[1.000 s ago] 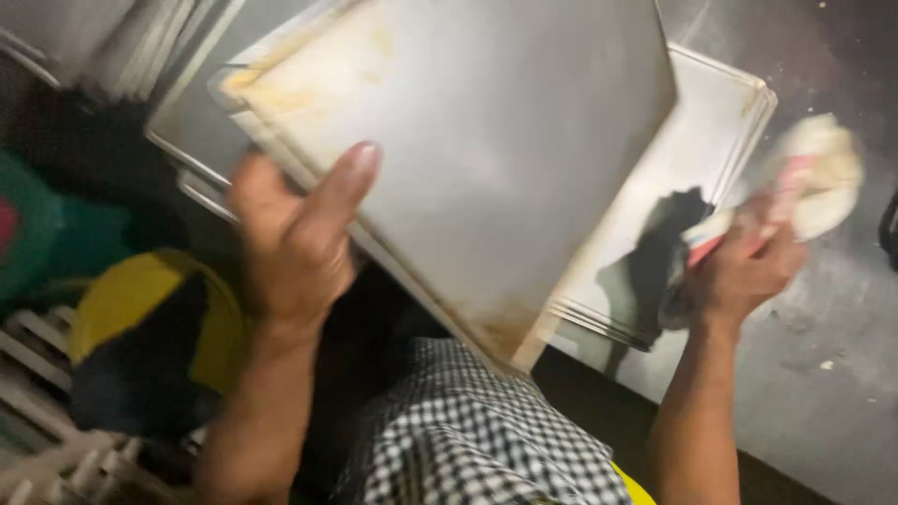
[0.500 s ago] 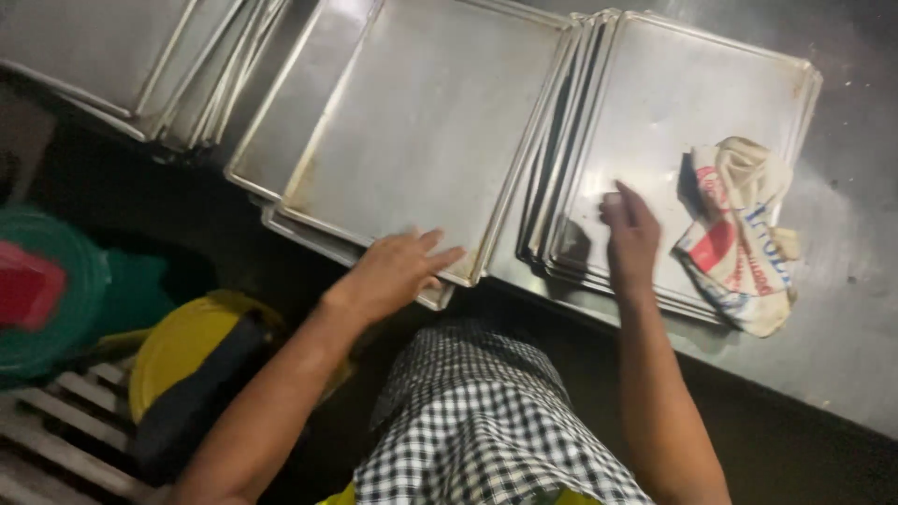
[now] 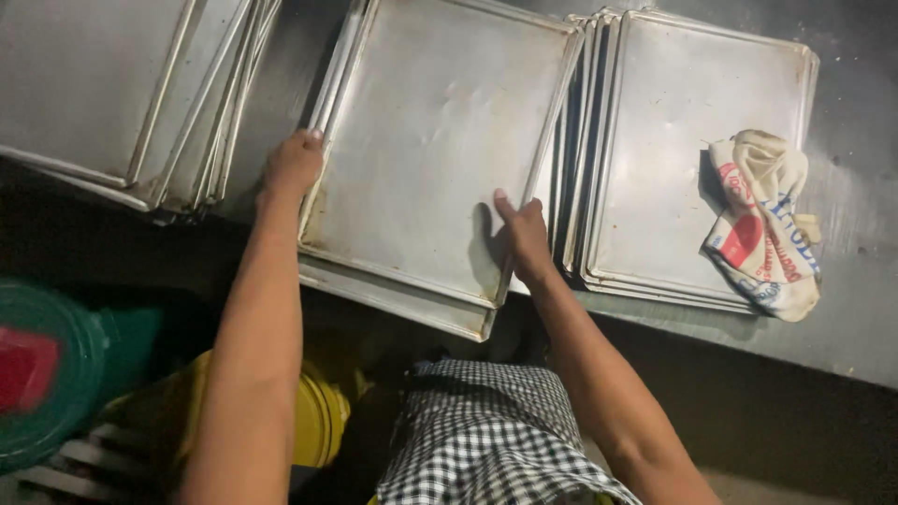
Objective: Wiping metal baking trays with a cloth in a production area.
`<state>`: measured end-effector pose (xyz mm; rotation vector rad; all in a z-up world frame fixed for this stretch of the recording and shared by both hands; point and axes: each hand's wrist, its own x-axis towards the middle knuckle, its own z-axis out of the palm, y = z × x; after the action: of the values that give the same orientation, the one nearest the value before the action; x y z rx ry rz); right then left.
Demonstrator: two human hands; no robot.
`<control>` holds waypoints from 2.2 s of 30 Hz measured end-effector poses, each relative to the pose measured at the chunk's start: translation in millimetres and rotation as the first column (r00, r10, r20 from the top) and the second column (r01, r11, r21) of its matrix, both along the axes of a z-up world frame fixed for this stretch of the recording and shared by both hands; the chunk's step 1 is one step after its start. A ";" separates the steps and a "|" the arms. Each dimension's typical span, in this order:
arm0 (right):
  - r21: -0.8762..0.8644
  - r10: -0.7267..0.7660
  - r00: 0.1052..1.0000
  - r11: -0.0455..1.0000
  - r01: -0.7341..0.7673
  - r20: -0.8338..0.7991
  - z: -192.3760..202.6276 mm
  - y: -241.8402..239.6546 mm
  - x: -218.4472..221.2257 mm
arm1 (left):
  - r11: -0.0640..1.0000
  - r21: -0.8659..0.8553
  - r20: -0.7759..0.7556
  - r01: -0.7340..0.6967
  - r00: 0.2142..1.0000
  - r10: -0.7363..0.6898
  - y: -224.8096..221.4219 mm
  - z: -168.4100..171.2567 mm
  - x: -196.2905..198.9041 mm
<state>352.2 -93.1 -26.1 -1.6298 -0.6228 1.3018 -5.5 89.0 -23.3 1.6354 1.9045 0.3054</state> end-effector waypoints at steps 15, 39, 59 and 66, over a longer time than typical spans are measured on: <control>0.086 0.321 0.921 0.934 -0.346 0.223 -27.1 -2.6 64.5 | 0.920 0.365 0.042 -0.146 0.989 0.140 -52.3 -31.6 -5.2; -0.205 0.566 0.434 0.743 -0.637 0.701 -14.1 376.8 88.8 | 0.385 -0.517 0.791 -0.764 -0.254 0.557 -226.8 -91.3 172.8; -0.114 0.121 0.007 0.951 -0.289 0.993 -0.1 -98.6 354.3 | 0.738 -0.624 0.619 -0.257 0.415 0.667 -300.8 -31.4 365.7; 0.085 -0.002 0.162 0.856 -0.510 0.987 -12.5 -99.7 246.3 | 0.832 -0.331 0.555 -0.446 0.621 0.554 -293.5 -55.0 395.1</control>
<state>598.5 -192.8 -38.6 -1.8700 -1.9259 0.0097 389.6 -204.5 -78.3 0.6924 1.7296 0.8014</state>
